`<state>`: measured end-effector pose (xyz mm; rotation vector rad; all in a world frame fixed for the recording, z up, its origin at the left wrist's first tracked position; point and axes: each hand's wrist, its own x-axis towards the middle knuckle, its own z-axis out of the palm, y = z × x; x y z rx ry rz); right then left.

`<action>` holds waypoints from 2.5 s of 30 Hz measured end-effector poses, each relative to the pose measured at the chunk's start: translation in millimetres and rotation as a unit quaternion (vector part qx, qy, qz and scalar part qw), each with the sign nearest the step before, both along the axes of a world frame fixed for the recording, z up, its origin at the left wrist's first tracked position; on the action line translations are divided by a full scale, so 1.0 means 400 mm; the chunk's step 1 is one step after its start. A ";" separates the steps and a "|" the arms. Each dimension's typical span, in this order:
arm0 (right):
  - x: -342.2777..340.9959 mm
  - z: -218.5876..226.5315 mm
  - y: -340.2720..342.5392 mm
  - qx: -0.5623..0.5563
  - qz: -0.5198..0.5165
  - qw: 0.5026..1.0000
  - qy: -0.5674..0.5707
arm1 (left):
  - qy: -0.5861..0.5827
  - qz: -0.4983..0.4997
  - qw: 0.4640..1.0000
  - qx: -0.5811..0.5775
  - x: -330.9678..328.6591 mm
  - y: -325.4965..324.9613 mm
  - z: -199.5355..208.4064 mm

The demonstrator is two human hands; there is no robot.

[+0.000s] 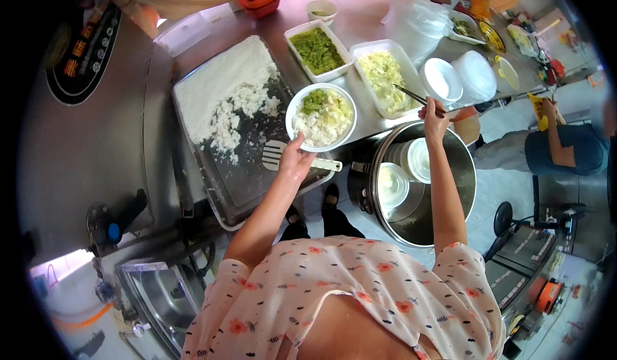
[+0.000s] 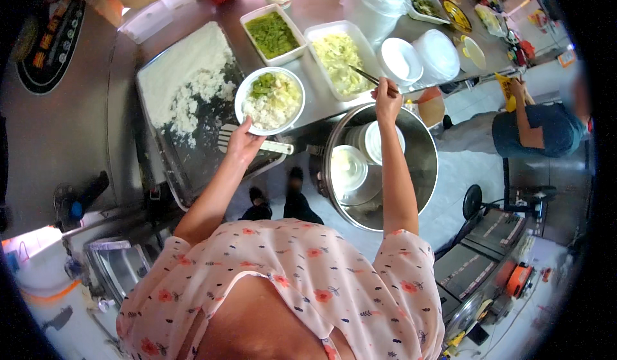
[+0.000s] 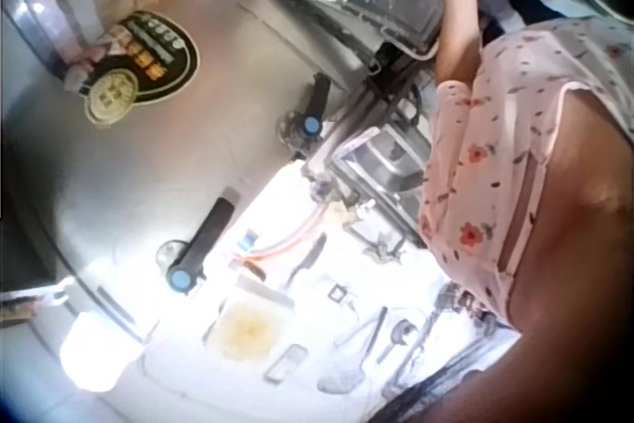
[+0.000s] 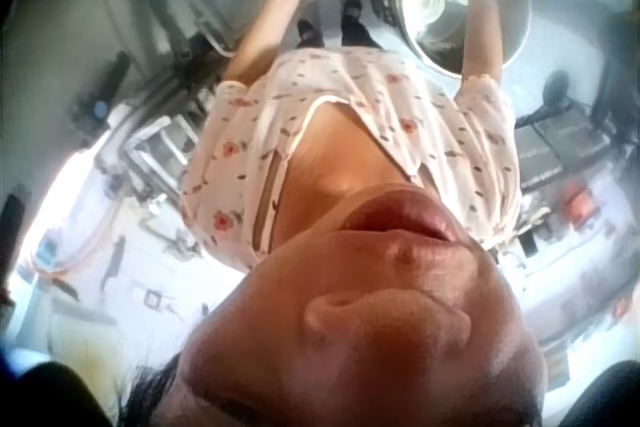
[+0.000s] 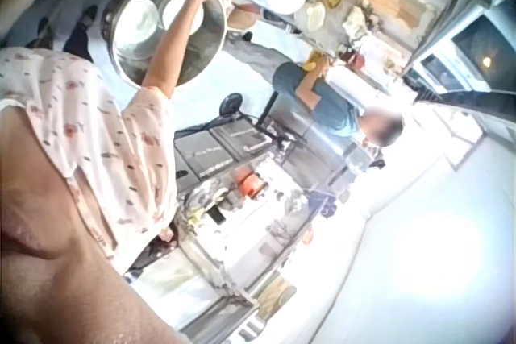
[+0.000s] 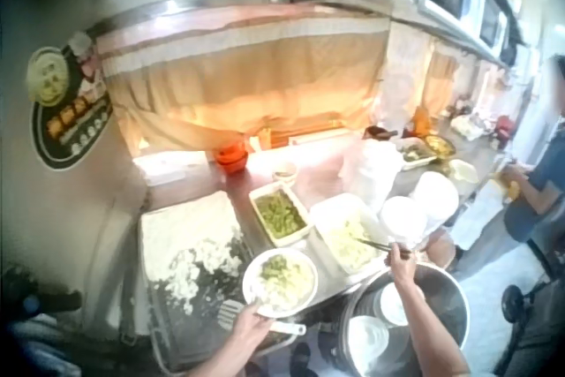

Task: The person scoops white rice from a large tray into a bowl using a spatula, then adds shredded cabbage and a green vegetable using chopsticks. This process is repeated for multiple bowls, which are placed into a large metal pot.

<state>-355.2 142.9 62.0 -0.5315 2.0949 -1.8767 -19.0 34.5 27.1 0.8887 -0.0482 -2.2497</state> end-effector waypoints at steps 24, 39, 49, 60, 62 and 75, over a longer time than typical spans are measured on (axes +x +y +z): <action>0.693 0.071 0.211 0.052 0.191 0.954 -0.225 | 0.042 -0.127 0.991 -0.010 0.161 0.147 0.057; 0.608 -0.031 0.662 -0.058 0.021 0.965 -0.253 | 0.002 -0.305 0.950 -0.062 -0.031 0.541 0.057; 0.400 0.010 0.799 -0.009 0.152 0.959 -0.241 | 0.002 -0.262 0.959 -0.108 -0.109 0.661 0.000; 0.089 0.020 0.731 0.089 0.216 0.955 -0.183 | -0.161 -0.125 0.973 -0.108 -0.118 0.533 -0.047; -0.010 0.047 0.686 0.111 0.186 0.962 -0.168 | -0.186 -0.110 0.967 -0.135 -0.120 0.499 -0.085; -0.627 0.060 0.235 0.067 -0.035 0.995 -0.071 | -0.187 -0.134 0.968 -0.096 -0.139 0.398 -0.079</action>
